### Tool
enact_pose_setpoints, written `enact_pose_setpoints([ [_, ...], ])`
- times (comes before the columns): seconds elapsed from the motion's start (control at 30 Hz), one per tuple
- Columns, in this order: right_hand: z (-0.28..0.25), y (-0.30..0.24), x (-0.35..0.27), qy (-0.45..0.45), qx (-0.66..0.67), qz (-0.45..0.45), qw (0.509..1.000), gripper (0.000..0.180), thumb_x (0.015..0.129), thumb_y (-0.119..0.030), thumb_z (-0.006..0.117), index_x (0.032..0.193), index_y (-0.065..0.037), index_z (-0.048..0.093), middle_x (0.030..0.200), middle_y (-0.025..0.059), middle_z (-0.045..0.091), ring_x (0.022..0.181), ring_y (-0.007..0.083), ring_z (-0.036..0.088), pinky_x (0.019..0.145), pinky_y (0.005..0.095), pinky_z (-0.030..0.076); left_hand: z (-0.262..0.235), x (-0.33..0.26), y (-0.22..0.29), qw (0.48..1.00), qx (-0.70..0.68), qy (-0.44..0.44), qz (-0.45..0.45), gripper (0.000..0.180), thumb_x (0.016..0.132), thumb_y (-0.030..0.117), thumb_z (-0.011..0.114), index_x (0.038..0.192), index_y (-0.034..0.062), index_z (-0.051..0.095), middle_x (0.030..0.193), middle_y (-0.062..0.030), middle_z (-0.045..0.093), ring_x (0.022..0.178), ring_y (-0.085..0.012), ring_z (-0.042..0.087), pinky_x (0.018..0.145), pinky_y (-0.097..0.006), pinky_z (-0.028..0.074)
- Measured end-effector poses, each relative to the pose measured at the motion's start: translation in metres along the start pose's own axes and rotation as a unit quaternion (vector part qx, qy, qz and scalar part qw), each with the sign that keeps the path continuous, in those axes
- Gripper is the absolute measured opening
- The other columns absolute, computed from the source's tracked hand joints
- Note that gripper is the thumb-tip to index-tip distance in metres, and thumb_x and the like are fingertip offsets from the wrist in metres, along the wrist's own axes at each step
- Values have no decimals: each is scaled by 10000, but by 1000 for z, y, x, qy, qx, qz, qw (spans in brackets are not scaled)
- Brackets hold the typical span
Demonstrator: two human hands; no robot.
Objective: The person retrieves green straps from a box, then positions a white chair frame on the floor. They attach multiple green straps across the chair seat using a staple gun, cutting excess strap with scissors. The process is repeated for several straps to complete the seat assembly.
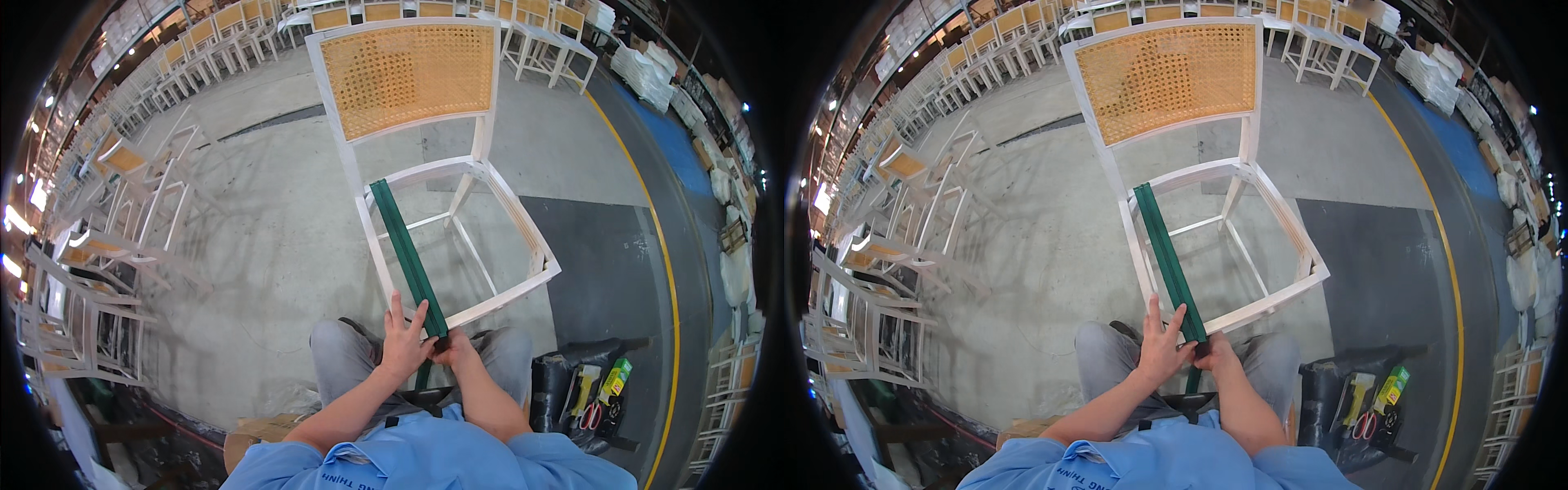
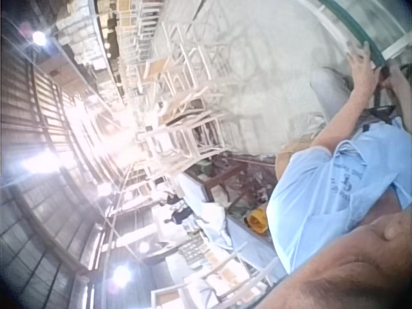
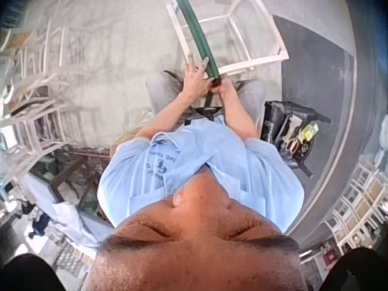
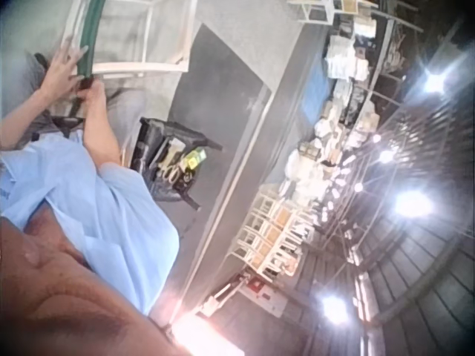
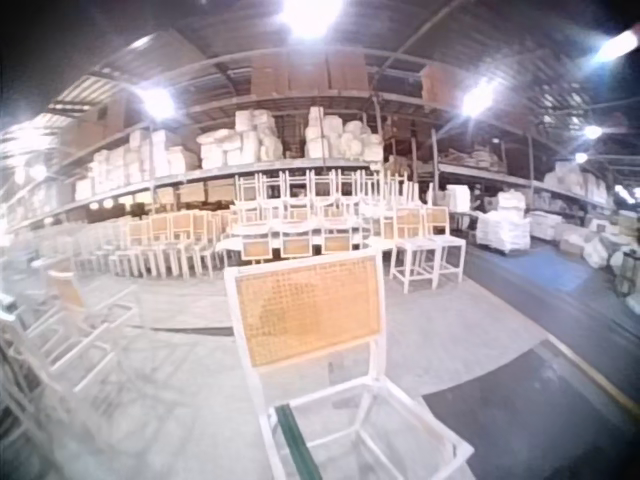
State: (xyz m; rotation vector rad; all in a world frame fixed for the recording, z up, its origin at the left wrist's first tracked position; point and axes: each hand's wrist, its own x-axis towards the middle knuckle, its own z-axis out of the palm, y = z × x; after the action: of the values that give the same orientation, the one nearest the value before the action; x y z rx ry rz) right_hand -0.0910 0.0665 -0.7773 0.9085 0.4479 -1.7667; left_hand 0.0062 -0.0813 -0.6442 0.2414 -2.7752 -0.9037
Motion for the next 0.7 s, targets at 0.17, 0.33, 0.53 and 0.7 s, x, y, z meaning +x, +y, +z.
enact_pose_setpoints([
  [0.17, 29, -7, 57, -2, 24, -18, 1000, 552, 985, -589, 525, 1065, -91, 751, 920, 99, 746, 766, 281, 714, 627, 422, 587, -2, 0, -6, 1000, 5, -3, -3, 986, 756, 215, 905, 1605, 195, 405, 1668, -369, 93, 1437, -590, 337, 1152, -590, 403],
  [0.33, 25, -14, 96, 57, -21, -67, 996, 503, 982, -538, 529, 1061, -101, 766, 941, 108, 754, 798, 293, 725, 647, 434, 593, -28, 1, -15, 985, -163, -51, -5, 846, 878, 142, 814, 1602, 136, 376, 1640, -328, 279, 1425, -435, 474, 1128, -527, 468],
  [0.53, 7, -10, 136, 177, -248, -103, 947, 448, 978, -477, 534, 1055, -113, 783, 967, 119, 764, 836, 308, 739, 672, 448, 601, -9, 7, -96, 694, -526, 110, -479, 324, 1106, 172, 529, 1403, 42, 520, 1013, -65, 679, 837, -143, 692, 713, -310, 567],
  [0.7, -42, 4, 160, 273, -579, -93, 763, 407, 975, -426, 538, 1050, -122, 797, 988, 127, 772, 868, 320, 750, 692, 461, 607, 47, 55, -127, 573, -638, -28, -514, 280, 1088, 206, 536, 1297, 19, 541, 982, -152, 679, 869, -269, 706, 752, -407, 597],
])
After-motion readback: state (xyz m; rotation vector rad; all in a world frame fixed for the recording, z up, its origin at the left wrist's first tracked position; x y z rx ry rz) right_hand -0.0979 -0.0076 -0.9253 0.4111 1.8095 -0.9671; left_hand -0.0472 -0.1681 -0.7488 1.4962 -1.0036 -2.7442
